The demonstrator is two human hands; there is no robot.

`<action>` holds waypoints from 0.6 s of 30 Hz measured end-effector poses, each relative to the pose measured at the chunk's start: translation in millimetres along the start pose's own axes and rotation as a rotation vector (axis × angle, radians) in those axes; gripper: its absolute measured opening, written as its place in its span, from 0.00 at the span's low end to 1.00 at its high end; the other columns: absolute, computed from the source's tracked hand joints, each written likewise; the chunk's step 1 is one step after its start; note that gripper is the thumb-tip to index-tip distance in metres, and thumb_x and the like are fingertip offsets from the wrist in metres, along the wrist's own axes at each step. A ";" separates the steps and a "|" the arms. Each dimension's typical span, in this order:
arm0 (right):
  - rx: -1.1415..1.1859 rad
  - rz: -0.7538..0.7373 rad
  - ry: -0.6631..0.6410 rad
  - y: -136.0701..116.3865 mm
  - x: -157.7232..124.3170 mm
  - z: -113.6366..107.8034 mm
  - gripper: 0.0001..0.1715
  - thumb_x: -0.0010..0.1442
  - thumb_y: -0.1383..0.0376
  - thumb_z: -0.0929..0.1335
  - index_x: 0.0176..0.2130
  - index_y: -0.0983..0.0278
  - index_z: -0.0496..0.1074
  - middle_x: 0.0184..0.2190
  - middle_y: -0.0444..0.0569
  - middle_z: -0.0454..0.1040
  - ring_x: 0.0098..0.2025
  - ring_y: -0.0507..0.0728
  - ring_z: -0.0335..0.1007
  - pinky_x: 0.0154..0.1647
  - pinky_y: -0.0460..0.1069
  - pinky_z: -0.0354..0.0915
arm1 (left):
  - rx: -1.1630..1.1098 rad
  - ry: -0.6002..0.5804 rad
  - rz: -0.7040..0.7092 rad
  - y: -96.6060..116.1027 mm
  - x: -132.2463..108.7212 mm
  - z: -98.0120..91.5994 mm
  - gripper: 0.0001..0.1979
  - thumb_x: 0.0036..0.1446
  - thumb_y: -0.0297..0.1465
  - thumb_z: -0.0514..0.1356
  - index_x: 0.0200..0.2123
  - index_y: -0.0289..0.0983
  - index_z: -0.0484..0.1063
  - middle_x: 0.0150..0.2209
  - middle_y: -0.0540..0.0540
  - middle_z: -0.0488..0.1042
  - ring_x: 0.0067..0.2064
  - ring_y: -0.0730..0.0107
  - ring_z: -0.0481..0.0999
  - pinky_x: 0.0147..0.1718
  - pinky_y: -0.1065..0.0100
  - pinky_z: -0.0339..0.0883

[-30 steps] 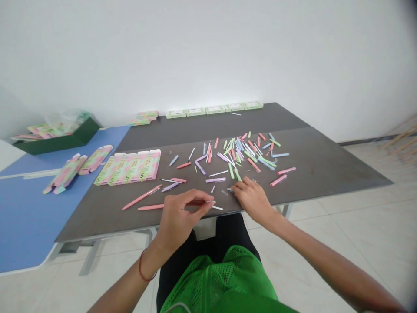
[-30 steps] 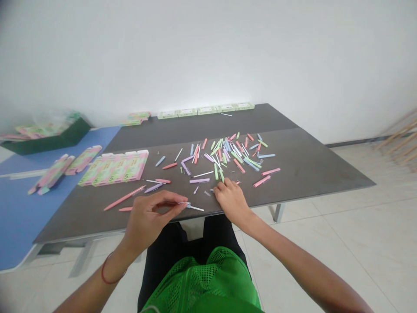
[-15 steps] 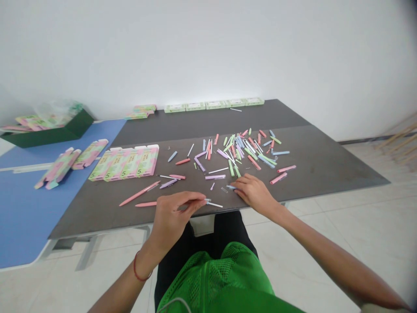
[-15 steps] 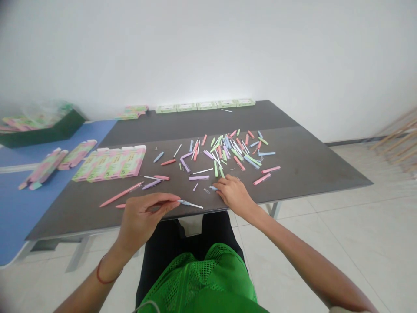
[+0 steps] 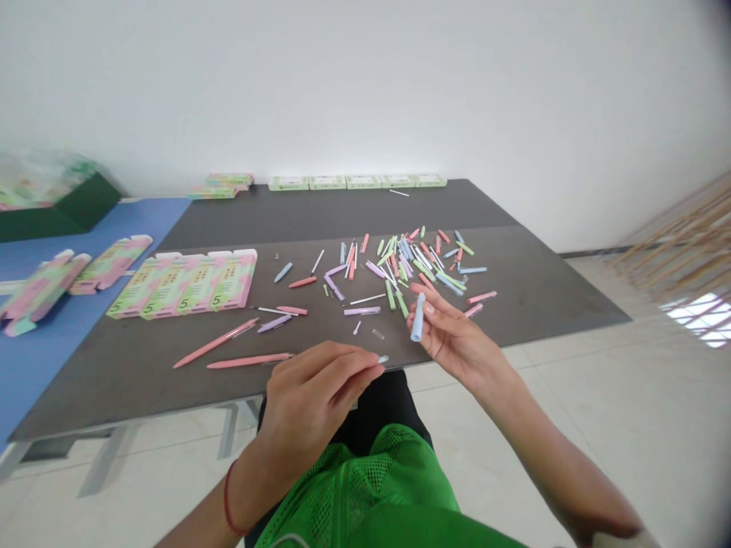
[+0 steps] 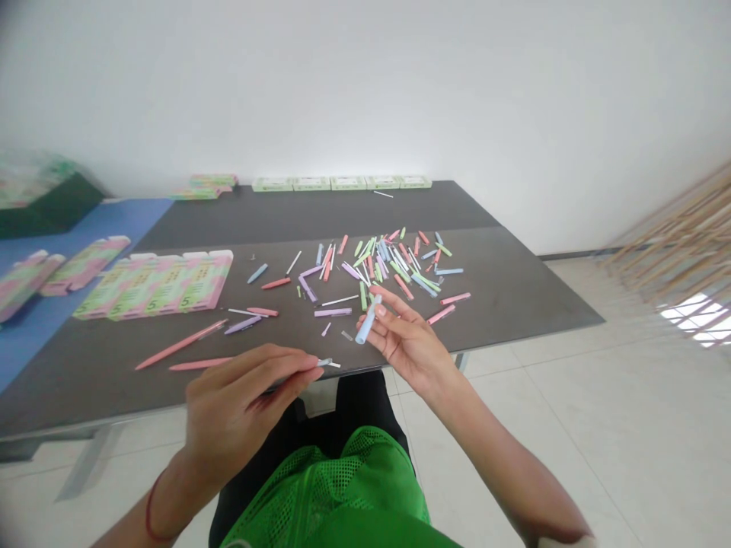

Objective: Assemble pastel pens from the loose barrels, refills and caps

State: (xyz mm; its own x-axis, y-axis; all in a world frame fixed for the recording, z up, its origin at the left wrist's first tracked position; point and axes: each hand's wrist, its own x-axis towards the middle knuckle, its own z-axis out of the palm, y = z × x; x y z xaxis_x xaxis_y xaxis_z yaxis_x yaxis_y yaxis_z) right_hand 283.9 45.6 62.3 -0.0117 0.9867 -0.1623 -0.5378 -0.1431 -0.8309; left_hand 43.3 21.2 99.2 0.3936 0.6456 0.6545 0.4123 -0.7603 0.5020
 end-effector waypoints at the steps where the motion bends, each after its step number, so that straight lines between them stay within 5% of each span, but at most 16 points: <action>1: 0.022 0.015 0.001 3.7 -0.6 1.4 0.24 0.59 0.64 0.77 0.54 0.58 0.77 0.35 0.43 0.81 0.39 0.53 0.82 0.47 0.48 0.80 | -0.002 0.012 0.008 1.8 1.2 1.6 0.03 0.64 0.27 0.67 0.40 0.41 0.80 0.36 0.49 0.84 0.36 0.71 0.83 0.39 0.71 0.77; 18: 0.168 0.091 -0.005 27.7 13.1 0.4 0.12 0.60 0.67 0.76 0.45 0.62 0.80 0.35 0.46 0.81 0.36 0.51 0.81 0.42 0.43 0.80 | 0.010 0.030 -0.047 -4.9 -2.2 5.9 0.04 0.64 0.25 0.67 0.39 0.40 0.79 0.35 0.52 0.84 0.35 0.75 0.83 0.39 0.75 0.75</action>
State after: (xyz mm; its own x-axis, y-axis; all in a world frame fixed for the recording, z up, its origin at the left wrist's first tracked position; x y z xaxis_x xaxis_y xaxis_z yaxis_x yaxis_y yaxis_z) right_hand 268.5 54.6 37.4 -0.0709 0.9706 -0.2302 -0.6674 -0.2176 -0.7122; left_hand 45.3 23.9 91.9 0.3487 0.6780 0.6470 0.4380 -0.7282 0.5271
